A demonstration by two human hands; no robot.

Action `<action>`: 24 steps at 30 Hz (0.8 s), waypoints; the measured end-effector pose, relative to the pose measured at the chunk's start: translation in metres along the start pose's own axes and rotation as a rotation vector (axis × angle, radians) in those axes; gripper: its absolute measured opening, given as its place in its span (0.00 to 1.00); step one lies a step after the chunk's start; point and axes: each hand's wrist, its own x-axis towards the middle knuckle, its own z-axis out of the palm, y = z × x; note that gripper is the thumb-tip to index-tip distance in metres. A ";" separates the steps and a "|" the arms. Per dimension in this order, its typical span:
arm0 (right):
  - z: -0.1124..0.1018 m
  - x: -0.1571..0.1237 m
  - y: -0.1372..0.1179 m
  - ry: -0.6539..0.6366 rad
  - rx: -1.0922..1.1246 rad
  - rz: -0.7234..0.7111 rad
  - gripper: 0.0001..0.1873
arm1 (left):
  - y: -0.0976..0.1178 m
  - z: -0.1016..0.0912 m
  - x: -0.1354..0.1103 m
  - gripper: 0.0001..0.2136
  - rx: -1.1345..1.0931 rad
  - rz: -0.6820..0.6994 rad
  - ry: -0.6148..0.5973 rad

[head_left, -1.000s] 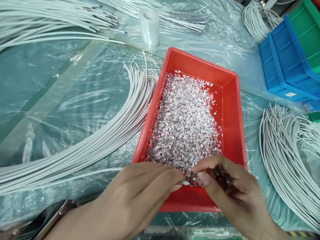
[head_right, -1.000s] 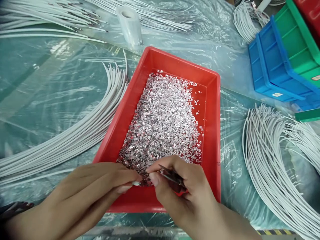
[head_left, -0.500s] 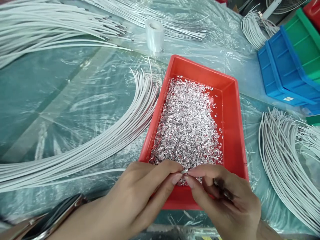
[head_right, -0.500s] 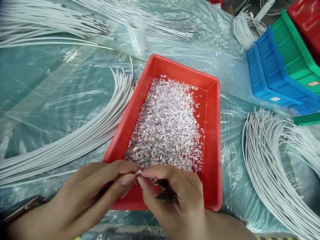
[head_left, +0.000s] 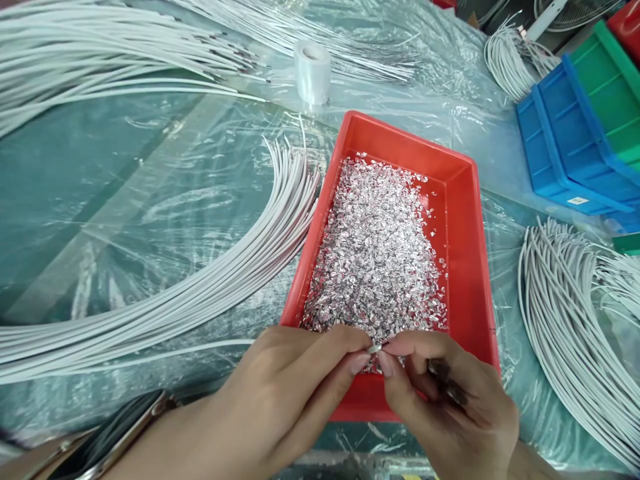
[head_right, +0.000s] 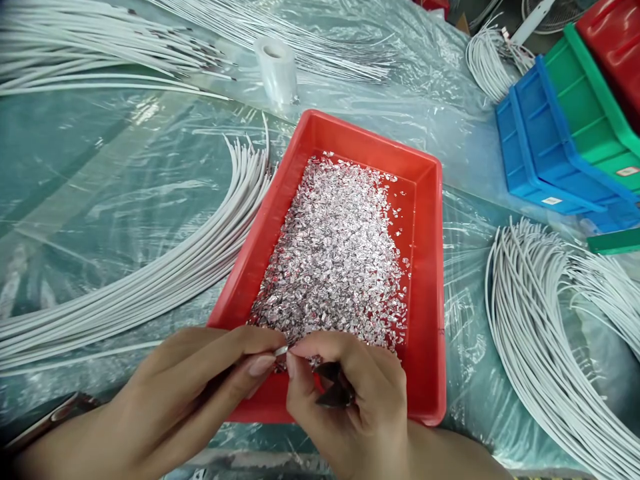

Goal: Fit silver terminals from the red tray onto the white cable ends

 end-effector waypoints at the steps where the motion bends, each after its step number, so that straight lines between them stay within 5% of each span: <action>1: 0.000 0.000 0.000 -0.002 -0.003 0.007 0.08 | 0.000 0.000 0.000 0.07 0.001 0.011 0.002; 24: 0.003 -0.002 -0.002 0.042 -0.009 0.033 0.09 | 0.003 0.003 -0.002 0.07 0.073 -0.012 0.095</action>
